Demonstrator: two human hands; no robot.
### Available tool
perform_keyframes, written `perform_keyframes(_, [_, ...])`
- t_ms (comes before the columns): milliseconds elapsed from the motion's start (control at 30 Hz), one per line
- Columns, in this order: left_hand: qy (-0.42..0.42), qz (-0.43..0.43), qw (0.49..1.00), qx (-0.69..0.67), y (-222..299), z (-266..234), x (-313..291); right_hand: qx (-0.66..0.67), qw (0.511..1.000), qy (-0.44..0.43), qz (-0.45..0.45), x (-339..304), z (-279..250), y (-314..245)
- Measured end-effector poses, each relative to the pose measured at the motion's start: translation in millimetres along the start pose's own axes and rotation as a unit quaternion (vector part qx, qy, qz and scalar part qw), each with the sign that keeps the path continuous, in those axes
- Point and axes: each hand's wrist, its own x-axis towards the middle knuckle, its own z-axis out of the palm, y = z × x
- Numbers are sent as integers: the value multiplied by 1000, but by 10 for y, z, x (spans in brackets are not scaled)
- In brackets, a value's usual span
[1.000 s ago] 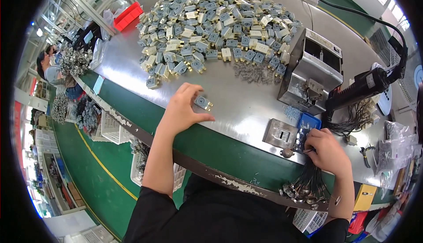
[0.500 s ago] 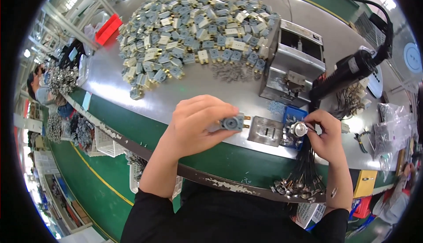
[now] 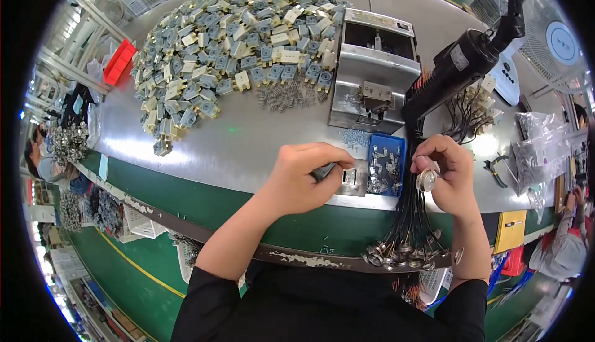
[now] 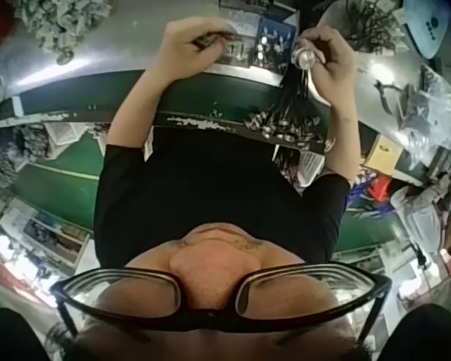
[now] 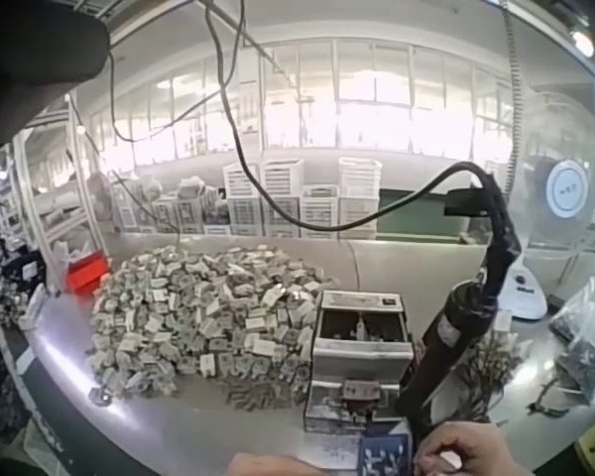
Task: Assemble small mechanical or electronic components on a production line using an electric screwdriver.
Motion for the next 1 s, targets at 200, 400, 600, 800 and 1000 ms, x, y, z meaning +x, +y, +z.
perform_keyframes(200, [-118, -207, 971, 1, 139, -98, 23, -23, 1000, -5, -11, -21, -11, 24])
perform_keyframes(400, [-148, -234, 961, -12, -10, -202, 1, -30, 999, -10, -4, -18, 18, 5])
perform_keyframes(600, [-61, -122, 991, -5, -131, 143, -155, -33, 999, -27, -30, 42, 102, -29])
perform_keyframes(800, [-76, -67, 994, 40, -190, 96, -234, -31, 999, -12, 2, -16, 194, -55])
perform_keyframes(1000, [21, -115, 984, 136, -216, -78, 13, -105, 991, -41, -73, 56, 131, -109])
